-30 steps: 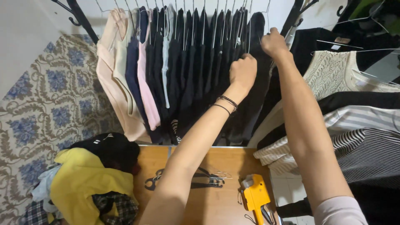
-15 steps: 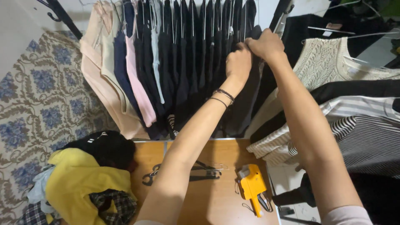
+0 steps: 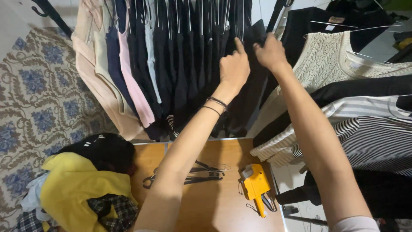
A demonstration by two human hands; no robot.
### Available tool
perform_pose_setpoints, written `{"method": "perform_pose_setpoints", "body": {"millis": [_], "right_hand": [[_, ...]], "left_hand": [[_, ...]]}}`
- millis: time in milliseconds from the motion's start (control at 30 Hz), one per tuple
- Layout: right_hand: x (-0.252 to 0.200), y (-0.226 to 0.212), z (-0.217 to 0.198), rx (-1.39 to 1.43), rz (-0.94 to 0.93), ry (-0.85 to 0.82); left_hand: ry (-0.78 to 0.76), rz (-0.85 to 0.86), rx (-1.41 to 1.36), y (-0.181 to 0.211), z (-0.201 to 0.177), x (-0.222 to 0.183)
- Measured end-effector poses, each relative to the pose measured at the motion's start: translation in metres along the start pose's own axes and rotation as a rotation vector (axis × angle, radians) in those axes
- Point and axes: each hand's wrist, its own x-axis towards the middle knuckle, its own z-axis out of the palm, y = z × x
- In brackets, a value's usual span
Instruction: Tagging various shirts with a tagging gun and placing them on hangers before hanging them on a rack.
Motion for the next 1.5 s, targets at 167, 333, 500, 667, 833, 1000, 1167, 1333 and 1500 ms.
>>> {"method": "perform_pose_setpoints", "body": {"millis": [167, 333, 500, 667, 833, 1000, 1167, 1333, 1500], "right_hand": [[-0.028, -0.024, 0.002, 0.075, -0.055, 0.139], [-0.061, -0.061, -0.007, -0.136, -0.337, 0.566], [-0.062, -0.069, -0.006, -0.297, -0.509, 0.486], [-0.052, -0.047, 0.005, -0.411, -0.549, 0.521], [-0.05, -0.043, 0.008, -0.444, -0.529, 0.508], [-0.057, -0.047, 0.01, -0.348, -0.528, 0.41], [-0.056, -0.033, 0.014, -0.371, -0.525, 0.409], [-0.063, -0.039, 0.013, -0.29, -0.475, 0.431], [-0.073, -0.058, 0.015, -0.258, -0.493, 0.306]], "left_hand": [[0.033, -0.039, -0.035, -0.012, -0.003, -0.009], [-0.039, -0.018, 0.035, -0.017, -0.008, -0.018], [-0.086, 0.132, -0.074, -0.015, -0.044, -0.037], [0.131, 0.282, -0.246, -0.043, -0.068, -0.07], [0.193, 0.154, -0.102, -0.05, -0.075, -0.066], [0.188, 0.085, -0.031, -0.045, -0.076, -0.054], [0.212, 0.102, 0.004, -0.042, -0.064, -0.049], [0.226, 0.073, -0.027, -0.038, -0.059, -0.052], [0.263, 0.02, -0.151, -0.044, -0.052, -0.054]]}}
